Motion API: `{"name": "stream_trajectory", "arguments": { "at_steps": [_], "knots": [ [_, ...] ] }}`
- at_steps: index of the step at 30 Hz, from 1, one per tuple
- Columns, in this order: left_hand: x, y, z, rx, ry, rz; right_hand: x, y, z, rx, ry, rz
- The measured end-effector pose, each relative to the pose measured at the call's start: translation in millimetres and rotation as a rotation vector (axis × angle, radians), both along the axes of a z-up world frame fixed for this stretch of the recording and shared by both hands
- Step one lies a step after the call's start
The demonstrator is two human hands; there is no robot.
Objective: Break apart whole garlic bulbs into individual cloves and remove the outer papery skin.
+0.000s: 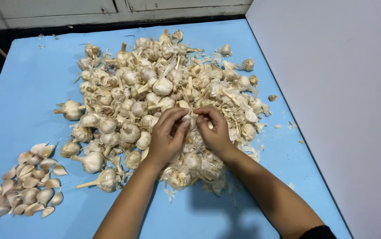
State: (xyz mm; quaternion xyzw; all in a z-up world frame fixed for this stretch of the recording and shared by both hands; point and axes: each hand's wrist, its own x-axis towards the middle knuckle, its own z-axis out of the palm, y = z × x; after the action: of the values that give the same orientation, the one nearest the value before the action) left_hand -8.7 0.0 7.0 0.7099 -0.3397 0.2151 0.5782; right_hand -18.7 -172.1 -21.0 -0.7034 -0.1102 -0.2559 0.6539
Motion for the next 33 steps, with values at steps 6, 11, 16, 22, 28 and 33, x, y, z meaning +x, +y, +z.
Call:
{"name": "stream_trajectory", "arguments": {
  "at_steps": [6, 11, 16, 22, 28, 33],
  "knots": [
    [-8, -3, 13, 0.007, 0.037, -0.036, 12, -8, -26, -0.184, -0.140, -0.069],
    [-19, 22, 51, 0.001, 0.054, -0.027, 2, 2, -7, -0.017, -0.031, -0.032],
    [-21, 92, 80, 0.109, -0.031, 0.129, 1, -3, -13, 0.064, 0.027, 0.048],
    [-31, 221, 76, 0.409, -0.002, 0.459, -6, 3, -2, -0.057, 0.054, 0.040],
    [-18, 310, 26, 0.283, 0.606, 0.825, -14, 5, 8, -0.125, 0.169, -0.020],
    [4, 337, -15, 0.373, 0.604, 0.831, -11, 2, 4, -0.105, 0.178, -0.020]
  ]
}}
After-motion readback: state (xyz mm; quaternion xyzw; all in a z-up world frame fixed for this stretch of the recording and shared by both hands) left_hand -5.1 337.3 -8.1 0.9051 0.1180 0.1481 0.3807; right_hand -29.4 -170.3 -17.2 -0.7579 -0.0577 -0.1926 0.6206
